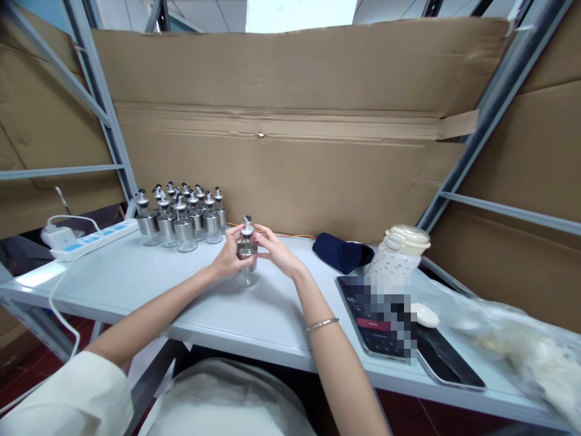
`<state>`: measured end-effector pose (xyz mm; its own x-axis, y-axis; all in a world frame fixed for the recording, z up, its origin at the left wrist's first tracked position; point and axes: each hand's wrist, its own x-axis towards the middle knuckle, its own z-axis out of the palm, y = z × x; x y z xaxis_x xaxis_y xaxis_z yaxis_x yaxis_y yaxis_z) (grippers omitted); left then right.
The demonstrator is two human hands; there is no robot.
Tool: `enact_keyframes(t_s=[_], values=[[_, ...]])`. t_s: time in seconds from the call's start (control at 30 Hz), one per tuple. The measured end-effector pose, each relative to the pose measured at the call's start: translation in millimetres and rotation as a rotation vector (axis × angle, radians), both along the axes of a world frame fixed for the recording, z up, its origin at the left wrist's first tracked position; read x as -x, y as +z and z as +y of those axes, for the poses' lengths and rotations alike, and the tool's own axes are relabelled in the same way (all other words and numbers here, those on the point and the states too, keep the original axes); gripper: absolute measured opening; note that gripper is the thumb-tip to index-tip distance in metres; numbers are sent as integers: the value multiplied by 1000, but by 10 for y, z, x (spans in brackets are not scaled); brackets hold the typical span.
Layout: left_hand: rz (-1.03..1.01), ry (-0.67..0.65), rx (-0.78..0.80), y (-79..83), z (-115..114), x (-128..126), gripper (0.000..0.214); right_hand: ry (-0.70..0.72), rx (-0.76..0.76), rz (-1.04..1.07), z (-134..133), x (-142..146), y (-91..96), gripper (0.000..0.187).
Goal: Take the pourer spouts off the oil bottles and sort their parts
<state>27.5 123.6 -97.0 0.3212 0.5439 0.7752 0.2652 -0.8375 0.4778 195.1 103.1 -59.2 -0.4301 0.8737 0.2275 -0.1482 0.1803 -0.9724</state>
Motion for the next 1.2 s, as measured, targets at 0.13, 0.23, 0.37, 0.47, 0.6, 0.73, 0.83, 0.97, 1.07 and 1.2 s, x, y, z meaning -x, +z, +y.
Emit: enact_keyframes(t_s=[0.13, 0.23, 0.37, 0.47, 0.6, 0.73, 0.83, 0.97, 1.07, 1.2], values=[[126, 377, -142, 71, 139, 362, 71, -112, 48, -91, 32, -42, -26, 42], [213, 615, -166, 154, 229, 597, 68, -139, 37, -114, 13, -42, -5, 39], [257, 846, -148, 247, 282, 808, 67, -100, 35, -219, -35, -23, 33, 35], [279, 972, -89, 288, 278, 902, 67, -64, 28, -290, -56, -19, 54, 38], [251, 1062, 31, 283, 278, 969, 71, -53, -11, -412, -67, -20, 49, 41], [176, 1035, 90, 231, 283, 983, 76, -51, -110, -758, -38, -22, -30, 43], [142, 1037, 87, 201, 286, 968, 76, -59, -172, -1012, 10, -19, -65, 41], [119, 1052, 96, 247, 243, 925, 91, -81, -187, -1117, -130, 5, -2, 46], [120, 978, 54, 303, -10, 824, 82, -101, -226, -1170, -539, 83, -101, 51], [266, 458, 58, 67, -732, 475, 53, -231, -579, -1204, -1104, 300, -726, 62]])
